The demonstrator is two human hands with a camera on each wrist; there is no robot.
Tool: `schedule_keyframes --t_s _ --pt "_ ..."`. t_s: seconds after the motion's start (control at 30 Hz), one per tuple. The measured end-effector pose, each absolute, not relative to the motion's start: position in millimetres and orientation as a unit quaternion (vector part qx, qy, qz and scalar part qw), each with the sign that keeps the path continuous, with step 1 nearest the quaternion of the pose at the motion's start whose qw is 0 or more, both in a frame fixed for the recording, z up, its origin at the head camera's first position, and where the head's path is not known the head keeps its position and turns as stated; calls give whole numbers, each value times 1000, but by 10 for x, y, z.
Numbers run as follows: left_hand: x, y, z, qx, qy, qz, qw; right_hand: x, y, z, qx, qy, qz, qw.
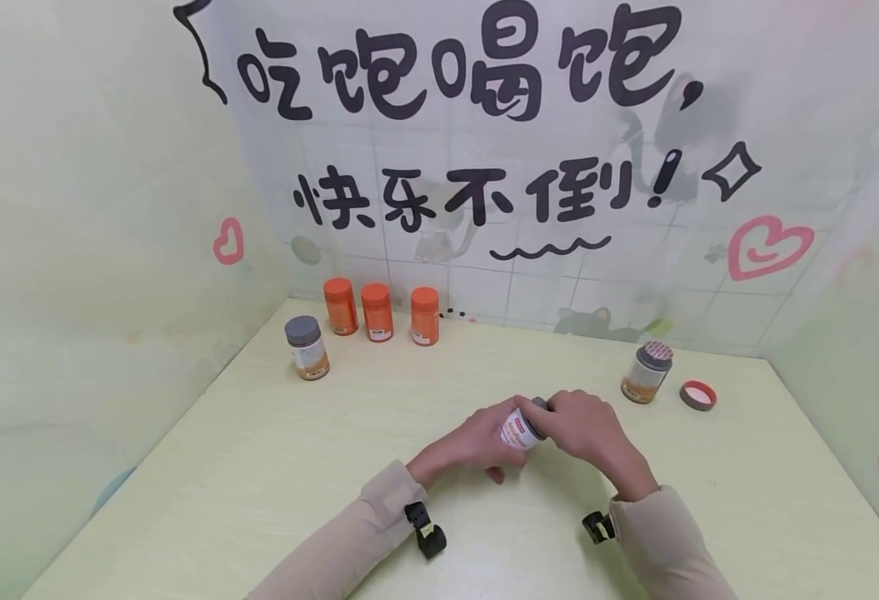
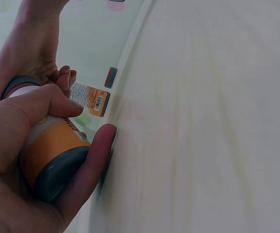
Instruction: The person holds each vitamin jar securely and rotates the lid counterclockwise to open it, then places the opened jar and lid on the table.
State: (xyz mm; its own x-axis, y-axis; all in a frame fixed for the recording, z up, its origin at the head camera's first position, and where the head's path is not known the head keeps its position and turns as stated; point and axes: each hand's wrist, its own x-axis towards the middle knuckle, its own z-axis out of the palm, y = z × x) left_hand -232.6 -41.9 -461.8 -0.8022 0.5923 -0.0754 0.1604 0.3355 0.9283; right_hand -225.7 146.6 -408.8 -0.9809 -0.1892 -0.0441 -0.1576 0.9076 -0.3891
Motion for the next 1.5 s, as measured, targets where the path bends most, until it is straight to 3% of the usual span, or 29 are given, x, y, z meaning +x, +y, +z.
schedule_keyframes --t_s 0.37,1.5 --pt "-2317 -417 -4609 242 793 518 210 -2249 1501 -4080 -111 971 -205 54" --pt "-2329 -420 -4597 235 808 508 183 -2301 1487 -4137 -146 971 -189 13"
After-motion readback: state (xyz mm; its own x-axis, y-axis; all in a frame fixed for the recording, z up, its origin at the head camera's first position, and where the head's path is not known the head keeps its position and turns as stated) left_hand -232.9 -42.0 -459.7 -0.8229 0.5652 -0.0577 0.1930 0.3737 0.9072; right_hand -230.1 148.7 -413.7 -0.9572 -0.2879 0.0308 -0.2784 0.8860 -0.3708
